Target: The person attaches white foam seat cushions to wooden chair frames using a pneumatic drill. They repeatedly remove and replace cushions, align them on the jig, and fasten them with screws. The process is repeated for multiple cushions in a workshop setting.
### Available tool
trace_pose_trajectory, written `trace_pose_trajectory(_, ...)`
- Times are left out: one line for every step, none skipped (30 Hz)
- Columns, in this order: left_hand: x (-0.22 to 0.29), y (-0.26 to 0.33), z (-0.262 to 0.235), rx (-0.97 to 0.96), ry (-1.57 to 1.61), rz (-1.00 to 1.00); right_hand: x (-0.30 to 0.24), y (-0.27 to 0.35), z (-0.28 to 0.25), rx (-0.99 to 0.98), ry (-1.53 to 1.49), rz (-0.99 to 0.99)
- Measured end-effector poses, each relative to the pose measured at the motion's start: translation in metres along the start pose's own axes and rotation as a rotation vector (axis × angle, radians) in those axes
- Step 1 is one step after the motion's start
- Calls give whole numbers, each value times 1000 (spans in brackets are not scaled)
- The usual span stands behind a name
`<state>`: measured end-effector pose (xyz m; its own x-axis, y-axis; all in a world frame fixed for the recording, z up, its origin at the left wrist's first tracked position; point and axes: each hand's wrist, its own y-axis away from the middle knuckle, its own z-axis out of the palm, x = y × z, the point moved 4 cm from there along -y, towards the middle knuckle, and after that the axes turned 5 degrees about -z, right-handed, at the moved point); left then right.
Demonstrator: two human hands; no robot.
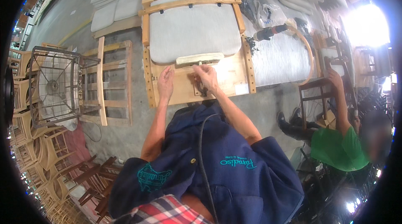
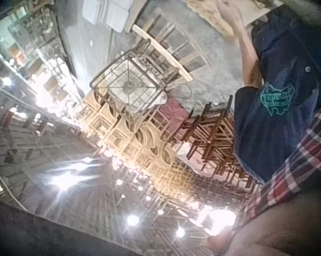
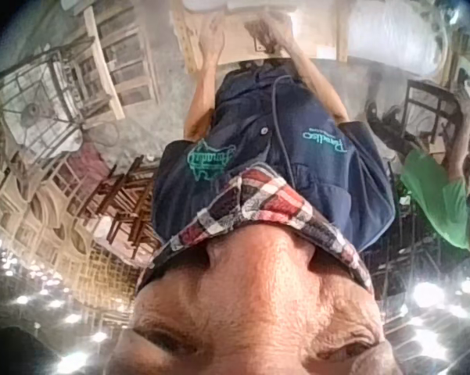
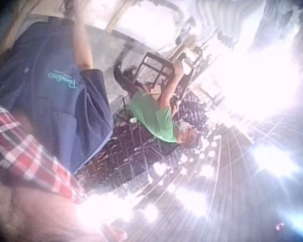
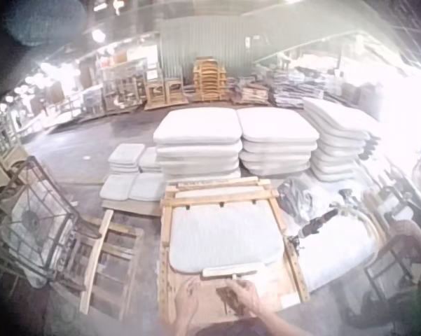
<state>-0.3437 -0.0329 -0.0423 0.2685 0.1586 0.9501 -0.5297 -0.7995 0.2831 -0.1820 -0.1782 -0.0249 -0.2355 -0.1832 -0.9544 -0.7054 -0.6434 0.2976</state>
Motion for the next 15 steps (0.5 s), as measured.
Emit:
trace_pose_trajectory(1, 4, 1, -19, 6, -37, 2, -2, -1, 37, -180, 8)
trace_pose_trajectory(-1, 8, -5, 2, -20, -45, -3, 5, 0, -10, -119, 57)
trace_pose_trajectory(0, 9, -9, 19, -44, -47, -15, 12, 0, -55, -57, 99)
trace_pose_trajectory(0, 9, -12, 38, -68, -49, -23, 16, 7, -98, -20, 57)
trace_pose_trajectory(-3, 10, -12, 35, -26, -37, -27, 26, 9, -132, 21, 21)
trace_pose_trajectory(-6, 9, -13, 33, 14, -26, -29, 32, 12, -168, 62, -14)
trace_pose_trajectory(-9, 10, -14, 32, 55, -15, -25, 33, 13, -147, 18, -12)
trace_pose_trajectory(-3, 11, -12, 28, 36, -18, -23, 30, 14, -121, -29, -16)
trace_pose_trajectory(3, 13, -11, 25, 16, -22, -22, 28, 13, -94, -77, -19)
trace_pose_trajectory(8, 14, -9, 21, -4, -25, -21, 27, 11, -107, -62, -21)
trace_pose_trajectory(2, 18, -12, 40, -7, -18, -20, 32, 12, -133, -46, -9)
trace_pose_trajectory(-3, 19, -14, 59, -11, -11, -20, 37, 13, -160, -31, 3)
trace_pose_trajectory(-7, 18, -17, 78, -15, -3, -22, 40, 11, -128, -20, -25)
trace_pose_trajectory(-7, 18, -14, 54, -34, 12, -24, 44, 6, -85, -1, -46)
trace_pose_trajectory(-3, 18, -12, 30, -58, 22, -21, 48, 2, -43, 15, -59)
